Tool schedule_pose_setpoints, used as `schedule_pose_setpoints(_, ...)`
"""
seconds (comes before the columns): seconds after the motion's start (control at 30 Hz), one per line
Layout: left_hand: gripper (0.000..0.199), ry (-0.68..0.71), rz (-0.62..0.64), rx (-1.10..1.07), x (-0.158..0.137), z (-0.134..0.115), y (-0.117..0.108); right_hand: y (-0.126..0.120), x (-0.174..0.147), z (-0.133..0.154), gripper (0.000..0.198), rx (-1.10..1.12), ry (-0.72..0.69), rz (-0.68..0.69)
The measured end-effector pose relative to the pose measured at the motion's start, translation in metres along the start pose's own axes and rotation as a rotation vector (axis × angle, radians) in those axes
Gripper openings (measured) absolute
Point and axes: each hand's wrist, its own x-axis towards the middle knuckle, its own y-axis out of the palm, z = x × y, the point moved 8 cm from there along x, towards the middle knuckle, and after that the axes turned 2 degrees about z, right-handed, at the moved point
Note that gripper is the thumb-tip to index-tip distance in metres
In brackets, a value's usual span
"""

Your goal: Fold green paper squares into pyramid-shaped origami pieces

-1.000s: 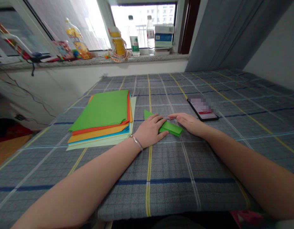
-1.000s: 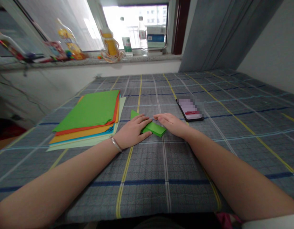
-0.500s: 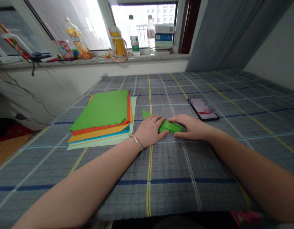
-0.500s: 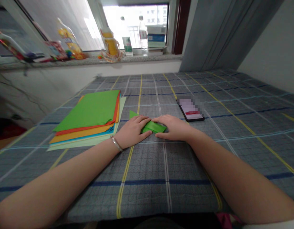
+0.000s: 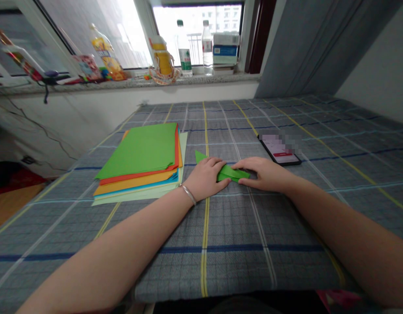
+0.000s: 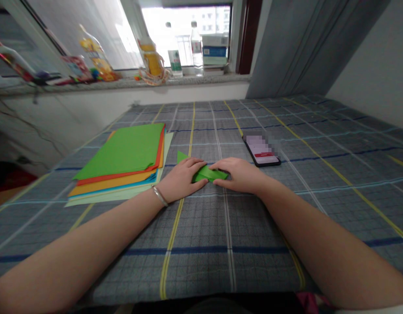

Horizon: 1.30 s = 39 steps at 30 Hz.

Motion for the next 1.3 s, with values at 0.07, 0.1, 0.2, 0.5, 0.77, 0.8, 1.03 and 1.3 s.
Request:
schedule_pose_setpoints(0.07, 0.054, 0.003, 0.006, -0.007, 0.000, 0.001, 0.001, 0.001, 0.000, 0.001, 0.036, -0.019, -0.015, 0.010)
schedule_pose_setpoints(0.1, 0.054, 0.008, 0.010, -0.006, -0.001, 0.000, 0.001, 0.001, 0.000, 0.002, 0.036, -0.031, -0.023, 0.014)
schedule_pose_setpoints(0.2, 0.055, 0.030, 0.034, 0.014, -0.002, 0.000, 0.004, 0.003, 0.001, 0.002, 0.032, -0.066, -0.039, 0.022)
schedule_pose_setpoints(0.5, 0.057, 0.061, 0.050, 0.003, -0.002, 0.002, 0.011, -0.004, 0.004, 0.009, 0.018, -0.154, -0.096, -0.081)
schedule_pose_setpoints(0.77, 0.022, 0.300, 0.019, -0.194, -0.003, -0.015, 0.002, 0.000, 0.005, -0.002, 0.019, -0.080, 0.083, -0.042)
schedule_pose_setpoints(0.8, 0.020, 0.314, 0.021, -0.185, -0.003, -0.016, 0.002, -0.001, 0.005, -0.002, 0.020, -0.080, 0.086, -0.045)
schedule_pose_setpoints(1.03, 0.021, 0.354, 0.070, -0.101, -0.001, -0.019, 0.007, 0.002, 0.002, -0.009, 0.025, -0.067, 0.108, -0.056)
schedule_pose_setpoints(1.3, 0.024, 0.326, 0.092, -0.149, 0.001, -0.015, 0.008, -0.005, -0.006, 0.006, 0.035, -0.103, 0.009, -0.003)
